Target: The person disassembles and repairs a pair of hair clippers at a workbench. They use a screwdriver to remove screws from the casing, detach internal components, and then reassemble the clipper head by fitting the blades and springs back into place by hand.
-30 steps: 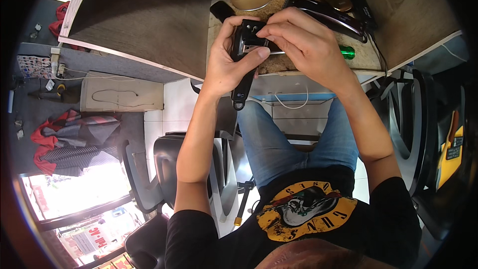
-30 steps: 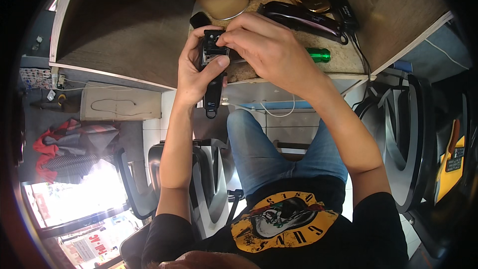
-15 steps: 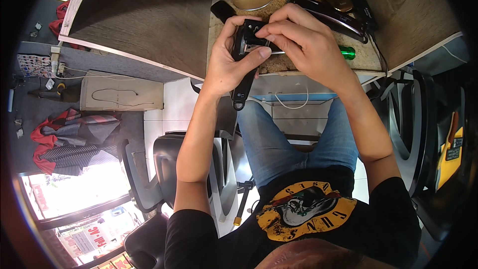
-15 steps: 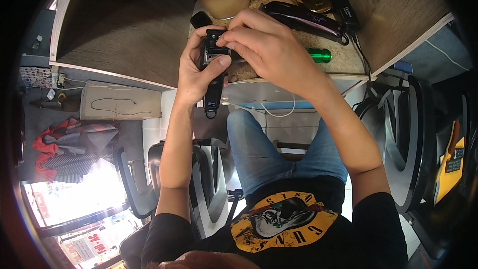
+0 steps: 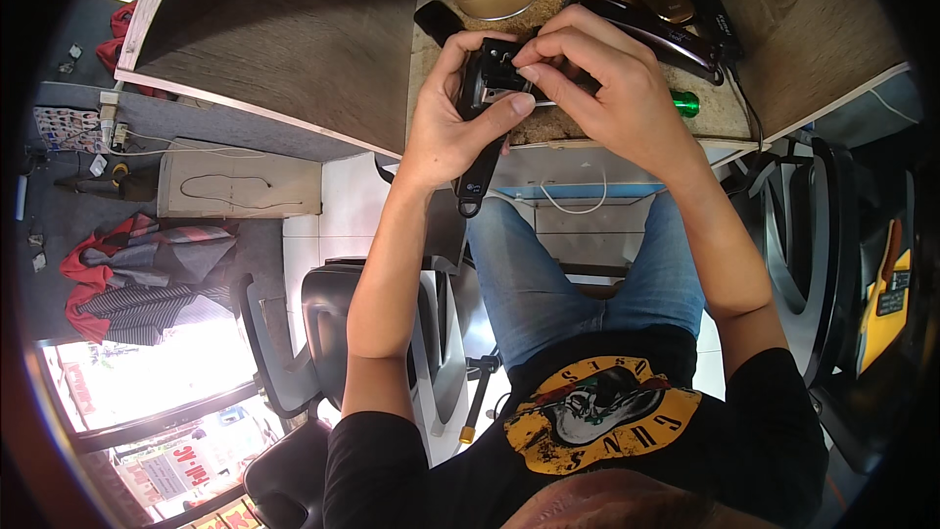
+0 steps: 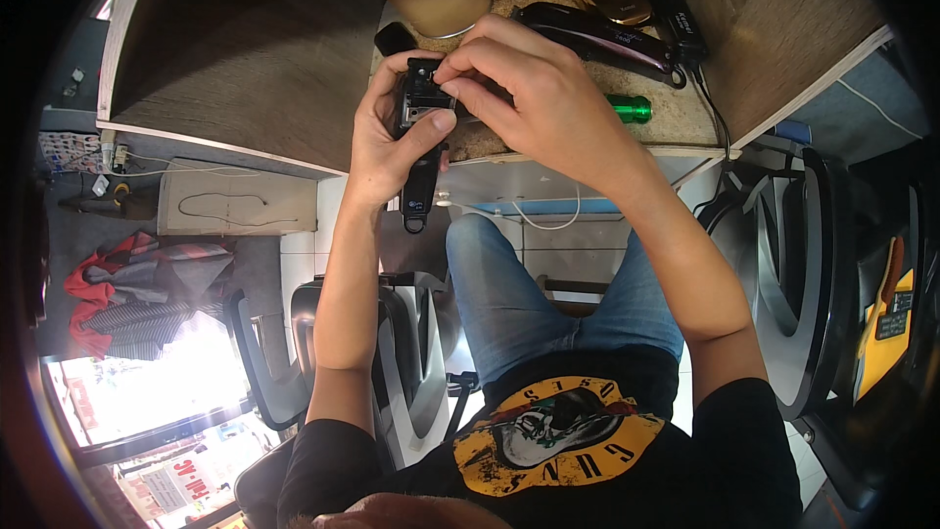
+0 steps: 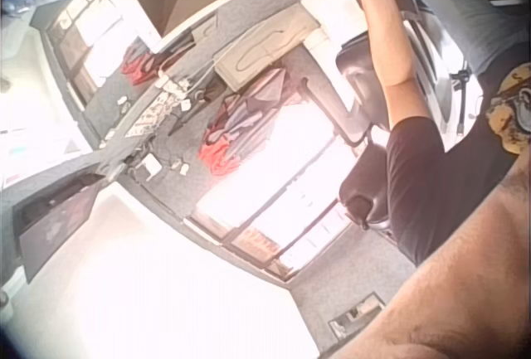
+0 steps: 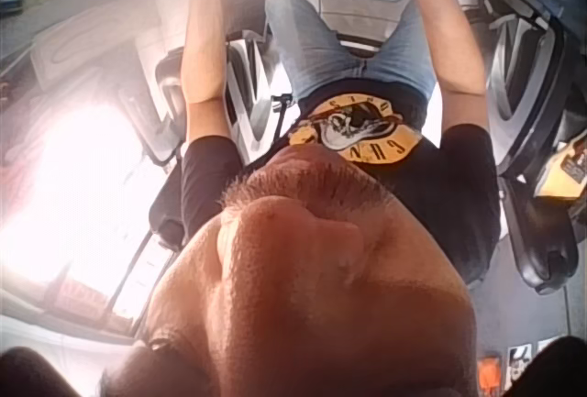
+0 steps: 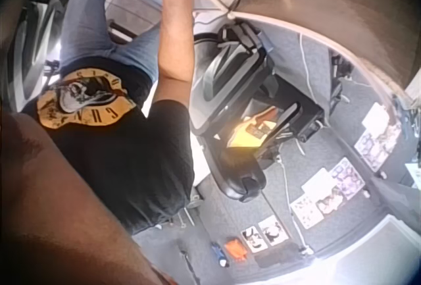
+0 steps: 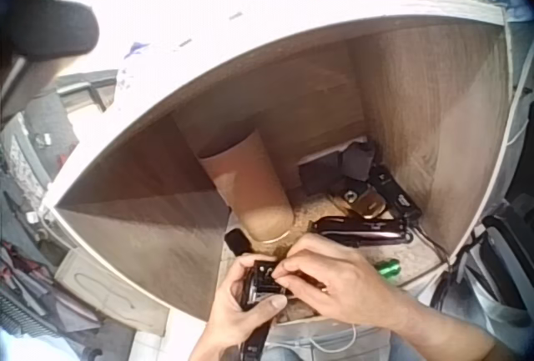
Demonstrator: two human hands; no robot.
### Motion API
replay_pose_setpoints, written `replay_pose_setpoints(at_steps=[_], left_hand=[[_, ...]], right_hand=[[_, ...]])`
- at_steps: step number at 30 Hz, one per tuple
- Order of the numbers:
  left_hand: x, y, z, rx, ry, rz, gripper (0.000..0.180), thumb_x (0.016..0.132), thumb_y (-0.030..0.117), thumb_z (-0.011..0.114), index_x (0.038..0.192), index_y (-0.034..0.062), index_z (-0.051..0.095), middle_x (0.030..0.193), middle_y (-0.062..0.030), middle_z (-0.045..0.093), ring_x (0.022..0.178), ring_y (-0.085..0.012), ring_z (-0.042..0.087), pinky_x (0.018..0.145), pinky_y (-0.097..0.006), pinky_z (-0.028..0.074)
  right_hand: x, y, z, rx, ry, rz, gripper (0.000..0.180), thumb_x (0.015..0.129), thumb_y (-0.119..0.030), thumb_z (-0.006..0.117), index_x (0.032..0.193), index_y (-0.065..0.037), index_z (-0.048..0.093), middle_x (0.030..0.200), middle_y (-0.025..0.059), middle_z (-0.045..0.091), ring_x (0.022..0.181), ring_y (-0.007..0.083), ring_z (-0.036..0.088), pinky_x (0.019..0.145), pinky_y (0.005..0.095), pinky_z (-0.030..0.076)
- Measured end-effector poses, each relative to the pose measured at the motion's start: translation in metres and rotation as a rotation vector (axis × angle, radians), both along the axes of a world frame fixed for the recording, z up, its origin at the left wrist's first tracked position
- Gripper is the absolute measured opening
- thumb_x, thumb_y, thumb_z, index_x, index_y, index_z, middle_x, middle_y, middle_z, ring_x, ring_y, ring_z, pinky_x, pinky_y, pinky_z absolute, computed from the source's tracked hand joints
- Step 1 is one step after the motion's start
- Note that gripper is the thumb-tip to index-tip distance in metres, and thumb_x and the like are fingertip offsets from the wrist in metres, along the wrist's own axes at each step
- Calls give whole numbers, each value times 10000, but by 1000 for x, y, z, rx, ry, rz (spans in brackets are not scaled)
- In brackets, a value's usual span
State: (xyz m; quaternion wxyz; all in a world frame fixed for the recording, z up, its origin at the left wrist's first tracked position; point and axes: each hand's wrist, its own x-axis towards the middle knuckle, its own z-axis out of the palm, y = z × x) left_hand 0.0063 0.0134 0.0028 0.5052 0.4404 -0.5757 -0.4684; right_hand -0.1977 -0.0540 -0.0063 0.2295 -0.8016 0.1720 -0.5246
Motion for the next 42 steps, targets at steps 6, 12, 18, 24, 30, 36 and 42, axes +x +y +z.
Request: replay_pose_setpoints(at_steps=[6,12,18,24,30,36,42], left_hand=[[1,0,-1,3,1,-4,517,949,36,830,1382,63,550,1062,-28,681,774,-61,636,572,-242,555],[2,-1,-2,6,27,-15,520,950,26,825,1391,60,550,1091,-36,682,794,-66,641,574,-246,561],[3,-1,-2,5,28,-13,523,949,22,824,1392,60,550,1094,-36,686,795,-66,642,576,-247,562],[1,-1,-2,-2,23,-6,524,949,18,822,1395,61,551,1098,-40,692,799,-66,645,585,-246,562],[3,-1,-2,6,27,-13,521,950,13,819,1394,60,552,1087,-36,684,806,-67,649,592,-249,565],[1,0,0,10,14,-16,533,943,15,826,1396,59,550,1090,-37,681,814,-67,653,593,-245,562],[1,0,-1,6,7,-8,548,937,14,831,1402,62,544,1111,-38,685,853,-71,678,592,-236,562]], right_hand=[[1,4,2,41,-7,13,126,945,-51,762,1053,-2,718,990,106,676,859,297,708,744,389,563],[0,4,2,-1,10,-1,123,946,-46,753,1054,-5,711,979,109,669,845,306,698,730,401,555],[2,4,1,-39,-9,-1,122,939,-32,749,1051,-3,711,972,110,676,824,308,698,716,398,555],[1,3,-2,-63,-4,-13,122,928,-16,747,1044,-5,712,967,107,681,813,305,699,708,397,557],[2,3,0,-49,-55,-10,116,936,-12,741,1049,-3,720,954,106,688,795,294,699,697,384,554],[1,4,2,-13,-47,15,125,941,-24,750,1058,2,716,957,106,693,806,267,721,704,367,568],[1,5,3,103,-9,59,157,941,-62,779,1044,19,692,955,102,712,827,232,751,734,352,599]])
